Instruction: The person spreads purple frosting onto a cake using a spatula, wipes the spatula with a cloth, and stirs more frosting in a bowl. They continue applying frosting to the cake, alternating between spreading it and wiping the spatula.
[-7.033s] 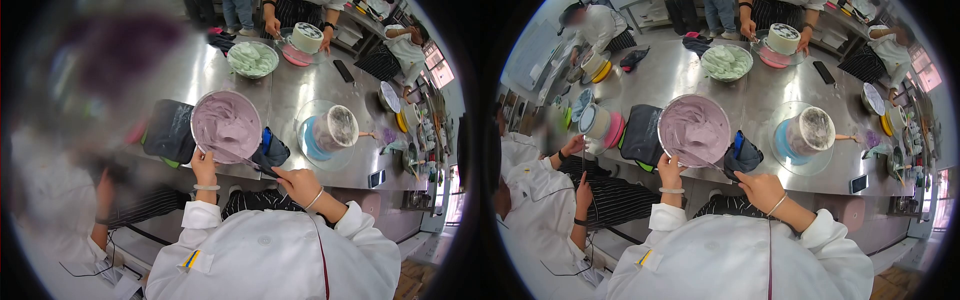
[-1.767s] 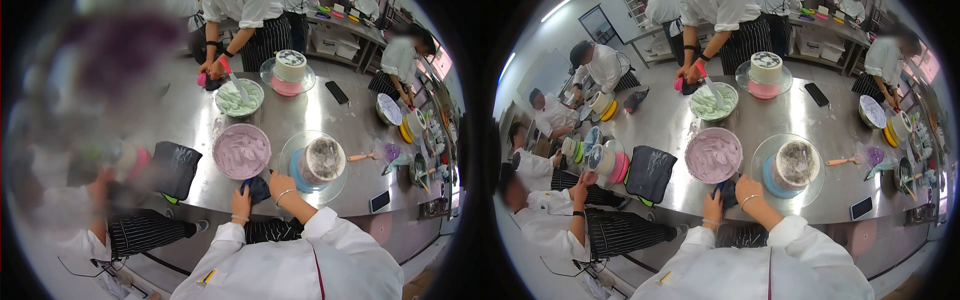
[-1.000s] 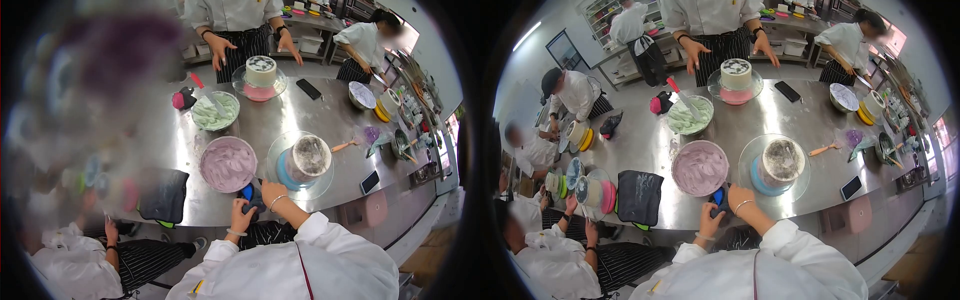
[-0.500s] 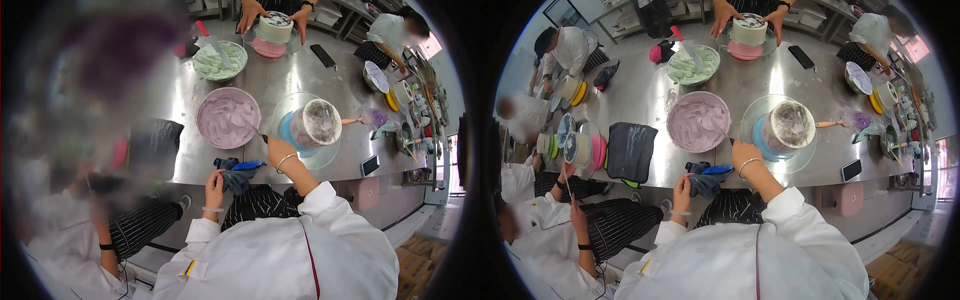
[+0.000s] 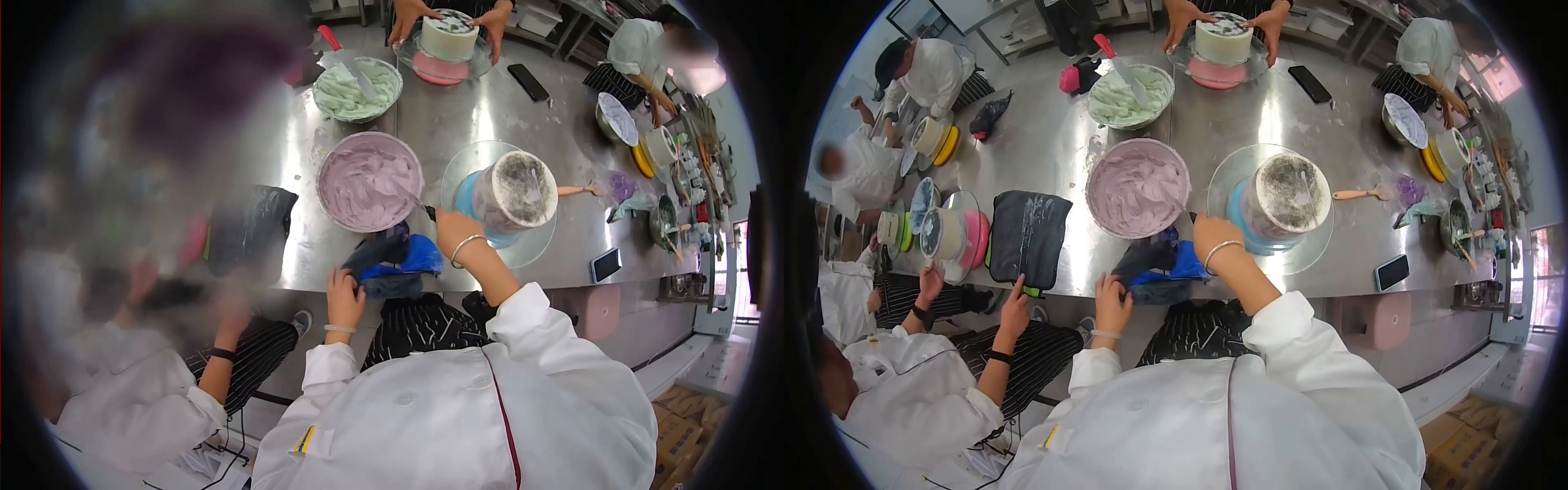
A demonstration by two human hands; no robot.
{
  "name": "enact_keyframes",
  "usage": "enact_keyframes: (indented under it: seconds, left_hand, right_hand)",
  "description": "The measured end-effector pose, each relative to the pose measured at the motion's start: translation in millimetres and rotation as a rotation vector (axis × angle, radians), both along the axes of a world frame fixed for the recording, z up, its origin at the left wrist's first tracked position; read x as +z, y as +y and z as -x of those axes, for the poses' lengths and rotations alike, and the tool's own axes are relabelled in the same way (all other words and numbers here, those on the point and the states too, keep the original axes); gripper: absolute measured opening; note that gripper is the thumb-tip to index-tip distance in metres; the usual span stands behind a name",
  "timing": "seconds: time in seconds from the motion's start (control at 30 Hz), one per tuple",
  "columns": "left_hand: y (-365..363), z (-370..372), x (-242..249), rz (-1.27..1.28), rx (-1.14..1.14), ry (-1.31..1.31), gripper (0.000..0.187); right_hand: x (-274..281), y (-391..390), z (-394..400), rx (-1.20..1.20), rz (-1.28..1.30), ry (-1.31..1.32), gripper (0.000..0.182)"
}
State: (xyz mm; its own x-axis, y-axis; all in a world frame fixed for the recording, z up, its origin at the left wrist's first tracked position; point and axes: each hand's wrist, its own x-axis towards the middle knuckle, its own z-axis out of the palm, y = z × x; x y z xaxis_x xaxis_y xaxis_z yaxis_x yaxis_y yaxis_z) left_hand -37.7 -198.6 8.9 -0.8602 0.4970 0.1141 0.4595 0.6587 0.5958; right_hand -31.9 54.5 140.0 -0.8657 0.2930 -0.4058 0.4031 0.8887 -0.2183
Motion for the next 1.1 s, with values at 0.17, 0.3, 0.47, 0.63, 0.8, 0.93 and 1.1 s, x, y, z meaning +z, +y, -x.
enact_keyframes:
  seconds: [0.17, 0.3, 0.47, 0.63, 0.8, 0.93, 1.1]
  left_hand:
    - [25, -23, 14, 0.109, -0.154, 0.16, 0.033]
    - [61, -32, -19, 0.212, -0.452, 0.126, 0.042]
    - [110, -13, -28, 0.255, -0.221, 0.108, 0.053]
    - [125, 3, -24, 0.08, -0.241, -0.01, 0.054]
    - [58, 3, -25, 0.321, 0.056, 0.069, 0.044]
    - [37, 13, -35, 0.059, 0.454, 0.148, 0.043]
    - [59, -9, -9, 0.158, 0.062, 0.173, 0.051]
  right_hand:
    - [3, -1, 0, 0.017, -0.013, -0.007, 0.019]
    - [-3, -1, 1, 0.022, -0.039, 0.005, 0.02]
    - [-6, -2, -1, 0.035, -0.067, 0.003, 0.022]
    - [-9, -2, -3, 0.088, -0.057, 0.067, 0.018]
    - [-3, -3, 2, 0.054, -0.057, -0.012, 0.022]
    - [-3, -2, 1, 0.05, -0.046, 0.004, 0.023]
    - [-3, -3, 3, 0.067, -0.065, -0.018, 0.022]
